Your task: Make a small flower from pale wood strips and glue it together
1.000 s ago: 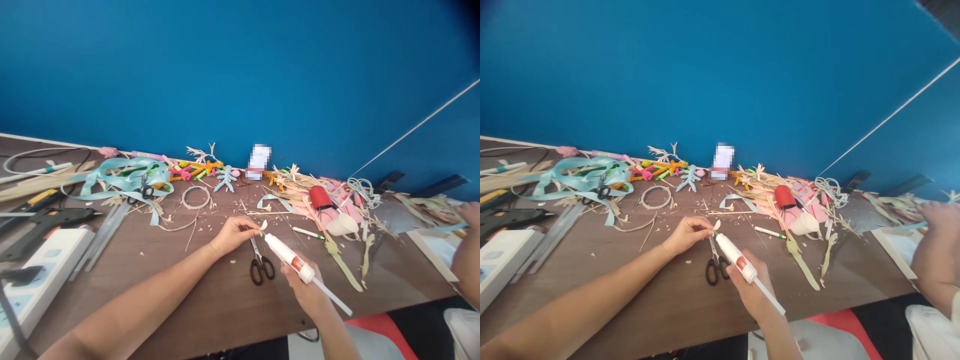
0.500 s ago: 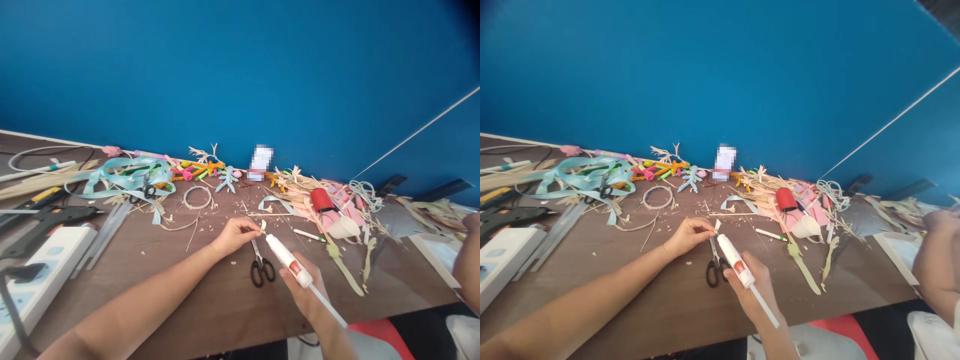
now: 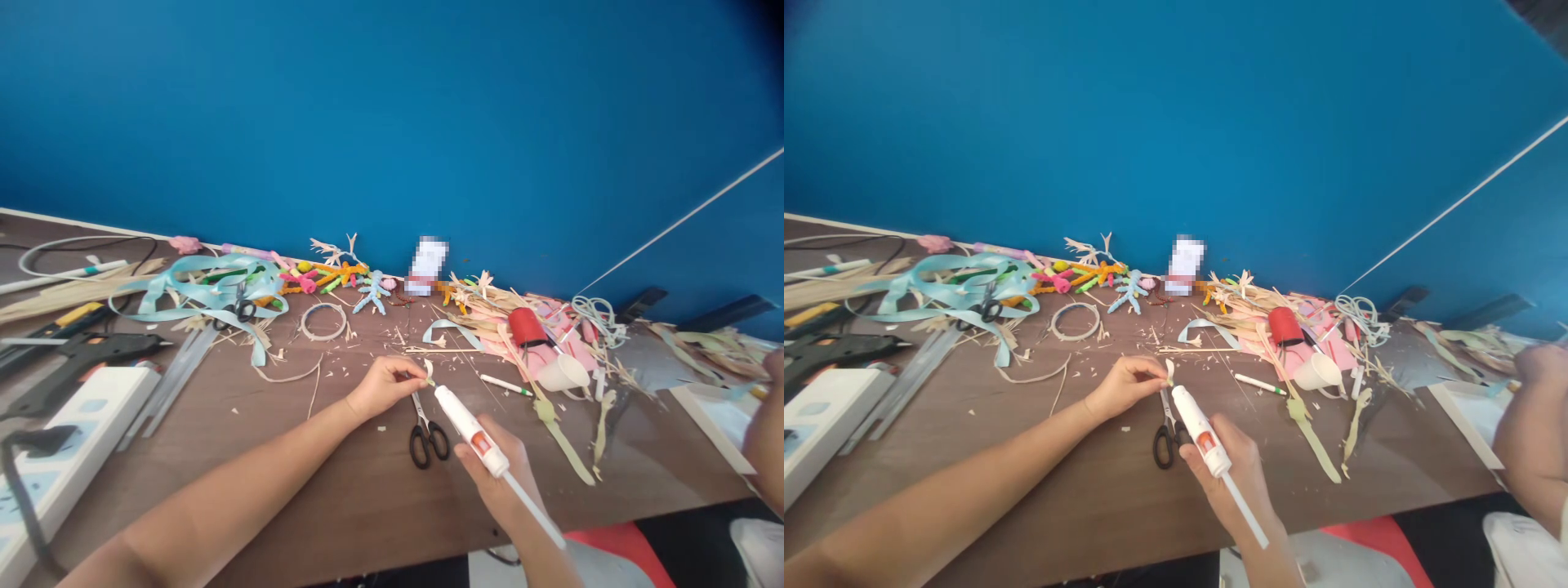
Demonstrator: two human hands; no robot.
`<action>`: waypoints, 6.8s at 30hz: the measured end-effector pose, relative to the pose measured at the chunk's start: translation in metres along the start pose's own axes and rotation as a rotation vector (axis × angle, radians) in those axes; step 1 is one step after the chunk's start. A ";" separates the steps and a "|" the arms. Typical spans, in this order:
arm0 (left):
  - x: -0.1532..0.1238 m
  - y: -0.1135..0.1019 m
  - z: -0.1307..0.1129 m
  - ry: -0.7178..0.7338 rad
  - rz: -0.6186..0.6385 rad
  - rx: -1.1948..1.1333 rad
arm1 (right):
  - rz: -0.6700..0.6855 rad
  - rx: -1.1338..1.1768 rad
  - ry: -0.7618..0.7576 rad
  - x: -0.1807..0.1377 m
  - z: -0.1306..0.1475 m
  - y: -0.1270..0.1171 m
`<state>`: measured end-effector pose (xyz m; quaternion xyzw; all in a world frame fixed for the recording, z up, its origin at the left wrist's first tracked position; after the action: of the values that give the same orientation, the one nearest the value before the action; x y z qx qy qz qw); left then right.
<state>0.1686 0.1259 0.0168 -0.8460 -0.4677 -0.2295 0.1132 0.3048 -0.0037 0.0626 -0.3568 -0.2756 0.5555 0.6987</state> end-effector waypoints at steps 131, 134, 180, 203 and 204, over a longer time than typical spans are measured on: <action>-0.004 0.004 0.008 -0.163 -0.009 -0.130 | -0.405 -0.184 0.088 0.003 -0.031 -0.011; -0.004 0.002 0.013 -0.243 -0.094 -0.230 | -0.422 -0.352 0.174 0.018 -0.064 -0.019; -0.002 -0.002 0.028 -0.265 -0.074 -0.100 | -0.020 0.697 0.085 0.083 0.004 0.062; -0.004 0.000 0.030 -0.309 -0.087 -0.150 | -0.104 0.497 0.007 0.077 0.013 0.055; -0.004 0.000 0.030 -0.321 -0.108 -0.179 | -0.093 0.522 0.024 0.077 0.012 0.057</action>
<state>0.1750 0.1349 -0.0111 -0.8521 -0.5023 -0.1381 -0.0512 0.2806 0.0808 0.0231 -0.1578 -0.1307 0.5709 0.7950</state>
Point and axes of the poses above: each hand's wrist, its own x-axis towards the middle knuckle, its own y-axis out of the palm, z = x × y, the point moved 4 cm from there along x, towards the middle knuckle, and after that the axes turned 13 degrees about y, right-handed, at the moved point
